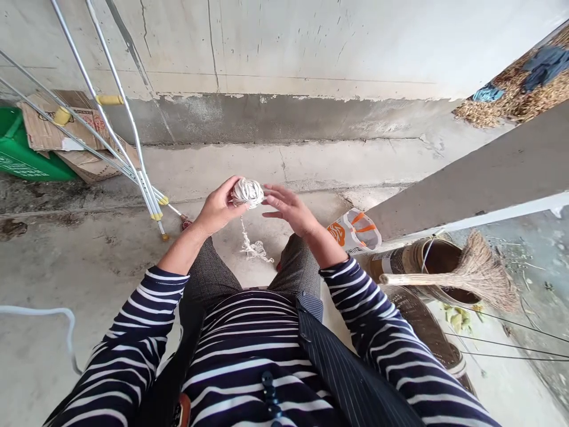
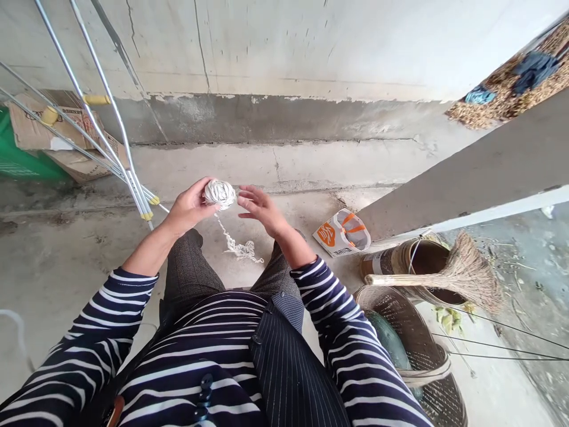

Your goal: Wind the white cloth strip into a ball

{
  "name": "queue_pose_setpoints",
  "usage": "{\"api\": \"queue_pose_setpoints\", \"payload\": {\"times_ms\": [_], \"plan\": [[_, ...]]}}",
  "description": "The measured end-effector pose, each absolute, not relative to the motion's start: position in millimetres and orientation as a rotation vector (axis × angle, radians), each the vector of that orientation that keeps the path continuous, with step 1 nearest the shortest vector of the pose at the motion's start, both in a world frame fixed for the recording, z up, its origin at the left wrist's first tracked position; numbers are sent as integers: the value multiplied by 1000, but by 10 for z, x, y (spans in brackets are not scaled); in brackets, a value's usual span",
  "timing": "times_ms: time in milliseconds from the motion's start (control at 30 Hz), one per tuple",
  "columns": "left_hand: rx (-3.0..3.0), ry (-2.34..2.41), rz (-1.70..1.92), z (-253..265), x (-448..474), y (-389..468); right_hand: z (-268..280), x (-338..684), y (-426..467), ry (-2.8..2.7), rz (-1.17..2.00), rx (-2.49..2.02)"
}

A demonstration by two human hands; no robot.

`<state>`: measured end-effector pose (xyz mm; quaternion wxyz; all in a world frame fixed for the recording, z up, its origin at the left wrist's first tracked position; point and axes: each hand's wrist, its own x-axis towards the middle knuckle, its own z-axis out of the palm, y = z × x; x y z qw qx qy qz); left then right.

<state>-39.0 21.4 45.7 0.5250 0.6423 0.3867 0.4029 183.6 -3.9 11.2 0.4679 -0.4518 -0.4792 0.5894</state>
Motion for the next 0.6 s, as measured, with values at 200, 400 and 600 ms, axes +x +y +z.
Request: {"api": "queue_pose_setpoints", "payload": {"times_ms": [200,400,600], "plan": [[1717,904,873,512,-378,157,467,1776,51,-1107,1829,-881],[1732,890,836,455,-402,175,425,1758,-15,-986,1893,-926],[1506,870,831,301,-409,177,374,1822,46,-835,1795,-1058]]}}
